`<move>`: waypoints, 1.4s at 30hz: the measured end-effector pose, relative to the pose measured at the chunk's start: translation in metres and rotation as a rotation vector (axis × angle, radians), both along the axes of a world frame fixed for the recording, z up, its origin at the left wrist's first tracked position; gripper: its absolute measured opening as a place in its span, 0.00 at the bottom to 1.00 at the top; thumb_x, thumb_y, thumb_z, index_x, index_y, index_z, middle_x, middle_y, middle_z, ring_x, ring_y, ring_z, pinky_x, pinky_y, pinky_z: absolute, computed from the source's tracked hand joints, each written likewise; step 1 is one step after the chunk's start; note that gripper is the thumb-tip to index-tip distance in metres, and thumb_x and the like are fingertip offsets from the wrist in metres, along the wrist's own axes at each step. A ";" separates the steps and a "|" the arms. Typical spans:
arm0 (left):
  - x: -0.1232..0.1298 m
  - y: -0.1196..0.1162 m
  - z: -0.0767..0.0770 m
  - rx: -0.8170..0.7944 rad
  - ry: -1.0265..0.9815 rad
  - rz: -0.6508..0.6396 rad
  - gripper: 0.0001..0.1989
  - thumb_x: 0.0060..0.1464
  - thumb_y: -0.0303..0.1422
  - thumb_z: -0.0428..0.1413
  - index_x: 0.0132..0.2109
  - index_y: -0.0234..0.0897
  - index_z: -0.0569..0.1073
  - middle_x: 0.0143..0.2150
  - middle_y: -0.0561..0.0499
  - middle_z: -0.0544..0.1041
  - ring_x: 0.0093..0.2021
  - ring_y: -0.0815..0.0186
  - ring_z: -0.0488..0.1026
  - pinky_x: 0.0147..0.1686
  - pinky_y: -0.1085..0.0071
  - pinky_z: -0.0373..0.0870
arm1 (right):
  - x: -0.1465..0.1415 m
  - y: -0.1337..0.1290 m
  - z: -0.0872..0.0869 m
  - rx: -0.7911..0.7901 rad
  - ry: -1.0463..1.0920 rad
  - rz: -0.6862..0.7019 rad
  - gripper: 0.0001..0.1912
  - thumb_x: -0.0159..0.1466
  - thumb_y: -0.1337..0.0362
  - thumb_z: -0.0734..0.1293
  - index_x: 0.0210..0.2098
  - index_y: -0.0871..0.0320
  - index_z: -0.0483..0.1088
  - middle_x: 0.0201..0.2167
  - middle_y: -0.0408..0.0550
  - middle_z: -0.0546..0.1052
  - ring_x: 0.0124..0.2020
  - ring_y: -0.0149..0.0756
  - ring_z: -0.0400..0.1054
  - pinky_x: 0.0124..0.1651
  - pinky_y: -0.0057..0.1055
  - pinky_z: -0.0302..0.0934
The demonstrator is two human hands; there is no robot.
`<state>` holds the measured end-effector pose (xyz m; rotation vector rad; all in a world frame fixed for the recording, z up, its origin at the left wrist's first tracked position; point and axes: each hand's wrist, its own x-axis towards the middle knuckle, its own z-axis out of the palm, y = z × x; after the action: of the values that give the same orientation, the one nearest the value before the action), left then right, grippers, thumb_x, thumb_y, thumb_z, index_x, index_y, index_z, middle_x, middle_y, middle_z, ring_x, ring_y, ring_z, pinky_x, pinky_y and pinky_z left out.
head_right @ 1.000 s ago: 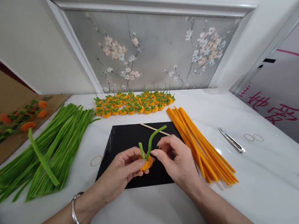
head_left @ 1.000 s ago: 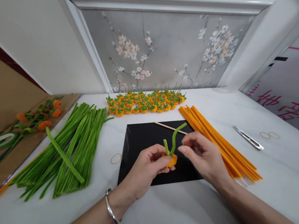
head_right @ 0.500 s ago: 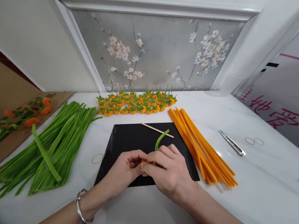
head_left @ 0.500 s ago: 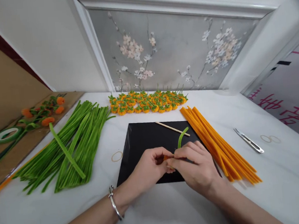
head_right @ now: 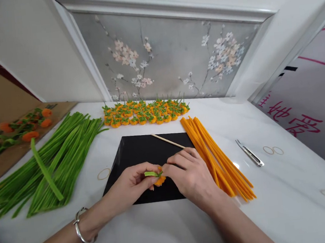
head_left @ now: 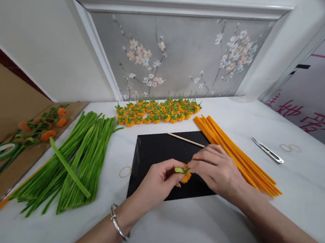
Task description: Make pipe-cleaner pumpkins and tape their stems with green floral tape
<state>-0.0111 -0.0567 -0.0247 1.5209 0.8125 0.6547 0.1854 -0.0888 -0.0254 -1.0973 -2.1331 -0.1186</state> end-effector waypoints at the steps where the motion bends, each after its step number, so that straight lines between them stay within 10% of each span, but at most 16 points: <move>1: 0.000 -0.001 0.000 0.022 0.006 -0.001 0.07 0.54 0.30 0.55 0.40 0.34 0.75 0.33 0.50 0.76 0.31 0.69 0.71 0.31 0.73 0.70 | 0.000 0.000 -0.002 -0.009 0.014 -0.009 0.09 0.65 0.70 0.63 0.35 0.54 0.75 0.34 0.46 0.78 0.35 0.34 0.71 0.42 0.35 0.61; 11: -0.004 0.000 0.000 0.160 -0.012 0.025 0.06 0.57 0.29 0.53 0.34 0.34 0.74 0.40 0.47 0.77 0.28 0.72 0.68 0.30 0.74 0.68 | -0.008 -0.006 0.001 -0.272 0.237 0.011 0.07 0.64 0.70 0.62 0.33 0.56 0.71 0.30 0.47 0.74 0.31 0.32 0.69 0.36 0.29 0.66; 23: 0.000 -0.003 0.009 0.092 0.015 -0.077 0.04 0.55 0.28 0.53 0.32 0.35 0.70 0.29 0.53 0.71 0.28 0.71 0.66 0.29 0.75 0.64 | -0.017 -0.010 -0.002 -0.077 0.036 -0.046 0.12 0.64 0.73 0.59 0.32 0.57 0.71 0.31 0.49 0.76 0.33 0.34 0.71 0.37 0.29 0.66; 35: 0.004 -0.005 0.012 -0.008 -0.135 0.077 0.06 0.54 0.30 0.57 0.36 0.35 0.66 0.41 0.49 0.72 0.41 0.68 0.70 0.42 0.71 0.67 | -0.014 -0.008 0.003 -0.804 0.698 -0.004 0.09 0.63 0.60 0.65 0.41 0.57 0.69 0.33 0.47 0.76 0.32 0.34 0.73 0.30 0.27 0.67; 42: 0.007 -0.008 0.010 0.055 -0.135 0.097 0.04 0.55 0.30 0.56 0.37 0.36 0.67 0.45 0.46 0.75 0.47 0.63 0.72 0.47 0.67 0.69 | -0.025 -0.011 -0.003 -0.724 0.652 -0.035 0.10 0.62 0.62 0.65 0.42 0.58 0.71 0.39 0.51 0.77 0.36 0.38 0.73 0.36 0.32 0.70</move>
<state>-0.0041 -0.0646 -0.0145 1.4766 0.7743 0.8483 0.1606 -0.0999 -0.0280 -1.3230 -1.5648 0.9348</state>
